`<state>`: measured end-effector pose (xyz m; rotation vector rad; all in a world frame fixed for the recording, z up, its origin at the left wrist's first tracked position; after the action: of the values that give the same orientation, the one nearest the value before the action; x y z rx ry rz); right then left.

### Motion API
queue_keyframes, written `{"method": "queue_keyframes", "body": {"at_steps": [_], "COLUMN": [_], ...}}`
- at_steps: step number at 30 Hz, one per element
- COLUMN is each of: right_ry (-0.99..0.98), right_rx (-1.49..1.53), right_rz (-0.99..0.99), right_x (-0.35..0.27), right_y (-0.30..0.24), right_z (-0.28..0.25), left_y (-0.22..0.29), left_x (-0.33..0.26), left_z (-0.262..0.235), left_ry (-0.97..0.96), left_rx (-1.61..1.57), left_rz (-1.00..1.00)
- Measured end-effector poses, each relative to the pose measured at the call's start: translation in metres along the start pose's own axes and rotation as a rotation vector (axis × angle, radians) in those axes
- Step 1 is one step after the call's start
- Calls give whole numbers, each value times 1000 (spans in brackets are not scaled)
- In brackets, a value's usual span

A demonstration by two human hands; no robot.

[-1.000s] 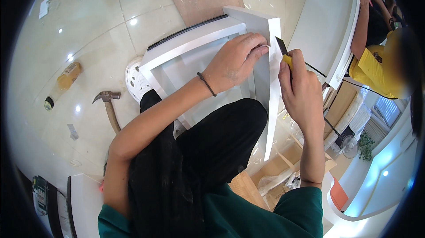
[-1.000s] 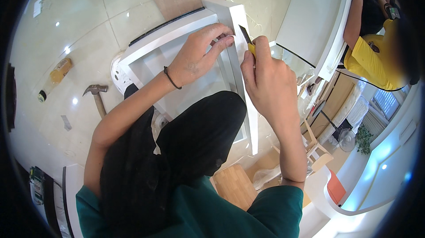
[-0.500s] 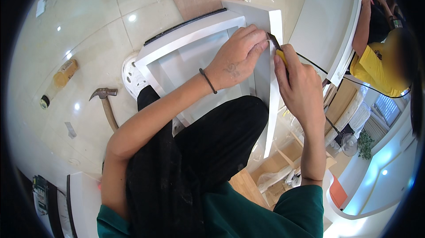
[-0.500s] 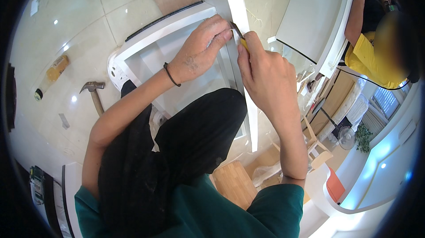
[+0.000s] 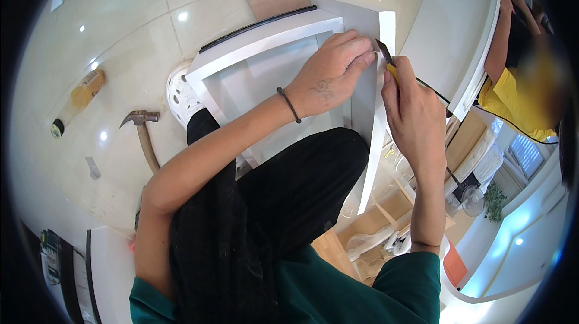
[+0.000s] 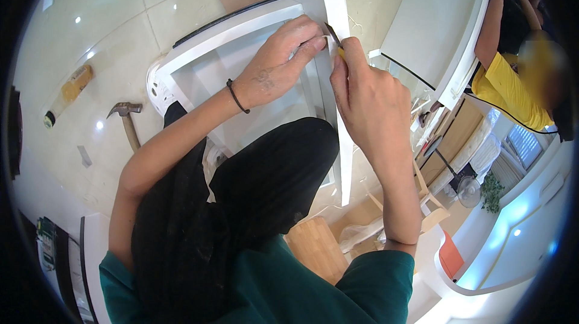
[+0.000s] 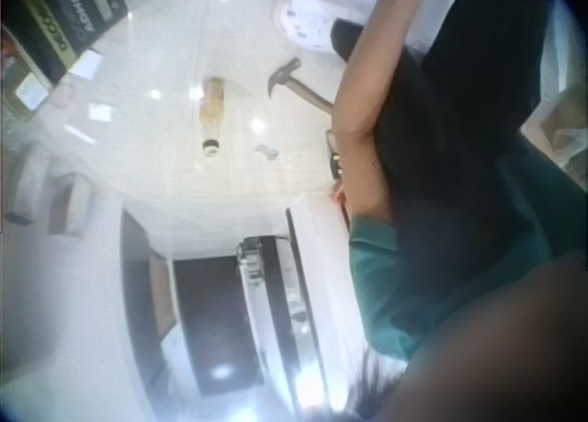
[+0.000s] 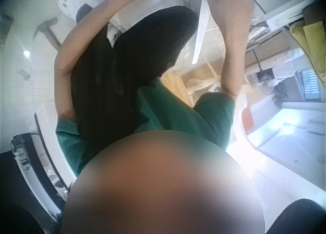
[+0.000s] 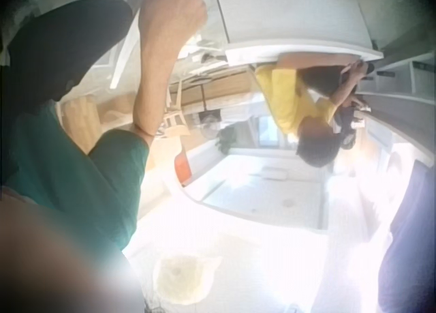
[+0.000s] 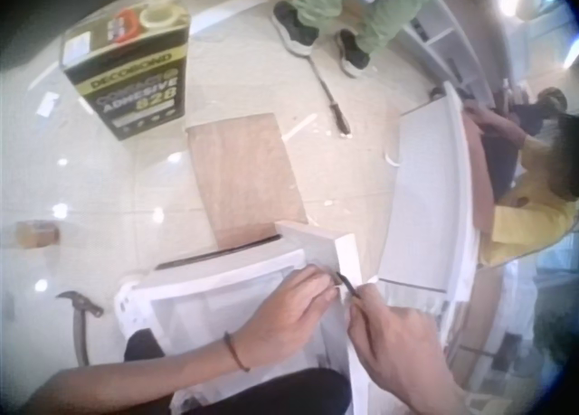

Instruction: The person sits on the floor and uses a utility knife to trim excess edge banding from a white furniture frame. They then switch to scissors to cut and refine the edges of the banding.

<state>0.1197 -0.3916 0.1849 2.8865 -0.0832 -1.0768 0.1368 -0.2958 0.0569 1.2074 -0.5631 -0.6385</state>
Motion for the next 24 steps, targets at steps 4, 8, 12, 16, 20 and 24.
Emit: {"method": "queue_keyframes", "body": {"at_steps": [4,8,12,16,20,24], "right_ry": [-25,-43,-56,-87,-101,-133], "right_rx": [-9,3,25,34,60,87], "right_rz": [20,19,22,57,67,66], "right_x": [-3,-4,-4,-3,-2,0], "right_y": [1,1,1,0,-3,-3], "right_z": [1,1,1,2,1,0], "left_y": [-1,-3,-4,-5,-4,-2], "left_x": [-1,-1,0,-2,-1,-2], "left_z": [1,2,3,2,1,-1], "left_ry": [-3,-3,-18,-33,-51,-70], "left_rx": [12,-12,-21,-34,-32,-19], "left_rz": [-21,-27,-26,-52,-60,-63]}}
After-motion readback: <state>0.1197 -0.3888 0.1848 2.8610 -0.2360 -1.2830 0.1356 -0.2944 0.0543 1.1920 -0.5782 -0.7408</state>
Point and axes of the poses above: each hand's wrist, its own x-axis towards the middle knuckle, its own z-axis out of the palm, y = z × x, the point moved 4 cm from there along x, towards the middle knuckle, and after that the axes turned 14 degrees about -y, right-handed, at the moved point
